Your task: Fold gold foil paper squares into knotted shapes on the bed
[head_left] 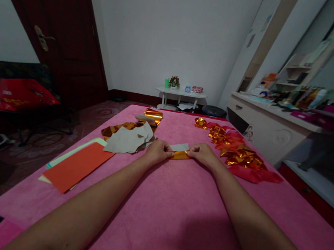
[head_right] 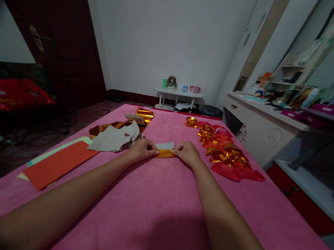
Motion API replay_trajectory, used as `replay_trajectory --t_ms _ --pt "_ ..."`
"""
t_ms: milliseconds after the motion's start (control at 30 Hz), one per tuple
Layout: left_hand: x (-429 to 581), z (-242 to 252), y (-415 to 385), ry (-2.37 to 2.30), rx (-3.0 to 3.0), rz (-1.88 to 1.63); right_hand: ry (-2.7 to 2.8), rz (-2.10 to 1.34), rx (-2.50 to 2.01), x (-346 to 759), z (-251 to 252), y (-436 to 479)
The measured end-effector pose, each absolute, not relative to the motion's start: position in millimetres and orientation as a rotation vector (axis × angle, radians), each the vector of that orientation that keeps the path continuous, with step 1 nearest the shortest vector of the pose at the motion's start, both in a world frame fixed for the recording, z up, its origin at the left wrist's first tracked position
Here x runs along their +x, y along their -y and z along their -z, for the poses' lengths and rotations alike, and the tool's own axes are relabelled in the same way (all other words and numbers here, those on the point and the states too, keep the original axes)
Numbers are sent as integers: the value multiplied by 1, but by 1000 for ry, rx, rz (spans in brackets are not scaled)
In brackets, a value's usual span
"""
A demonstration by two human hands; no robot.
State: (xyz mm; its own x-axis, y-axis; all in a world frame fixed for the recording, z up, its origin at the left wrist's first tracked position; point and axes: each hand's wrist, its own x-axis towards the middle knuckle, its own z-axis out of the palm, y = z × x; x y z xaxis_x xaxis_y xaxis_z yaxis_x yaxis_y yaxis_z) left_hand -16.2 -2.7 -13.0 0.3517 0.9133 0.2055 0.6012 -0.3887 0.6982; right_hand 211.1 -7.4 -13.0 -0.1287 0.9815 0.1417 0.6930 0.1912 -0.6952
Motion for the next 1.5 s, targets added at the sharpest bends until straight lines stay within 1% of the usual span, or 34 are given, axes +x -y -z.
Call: replay_trajectory --t_ms 233,433,567,667,767,833,967,1067,1333,1500 --pt "-16 16 2 -1430 2161 -901 1781 -350 -1862 200 10 10" --pt "-16 22 2 -1483 2219 -954 1885 -367 -1920 195 4 12" --pt "-16 23 2 -1489 2245 -950 1835 -384 -1937 196 5 14" --pt "-16 23 1 -1454 2178 -1011 1746 -508 -1792 197 8 13" --pt "-16 22 -1 -1396 1982 -1115 1607 -787 -1504 197 8 12" --pt "-15 20 -2 -1289 1777 -1165 1533 -912 -1353 196 5 13" --pt "-14 16 -1 -981 1446 -1172 1480 -945 -1243 191 -1 17" --pt "-12 12 3 -929 1363 -1246 1461 -1020 -1204 187 -3 20" --pt "-4 0 17 -809 1501 -1244 1469 -1120 -1104 175 -5 25" --pt "-5 4 15 -889 1501 -1207 1425 -1147 -1110 176 -4 24"
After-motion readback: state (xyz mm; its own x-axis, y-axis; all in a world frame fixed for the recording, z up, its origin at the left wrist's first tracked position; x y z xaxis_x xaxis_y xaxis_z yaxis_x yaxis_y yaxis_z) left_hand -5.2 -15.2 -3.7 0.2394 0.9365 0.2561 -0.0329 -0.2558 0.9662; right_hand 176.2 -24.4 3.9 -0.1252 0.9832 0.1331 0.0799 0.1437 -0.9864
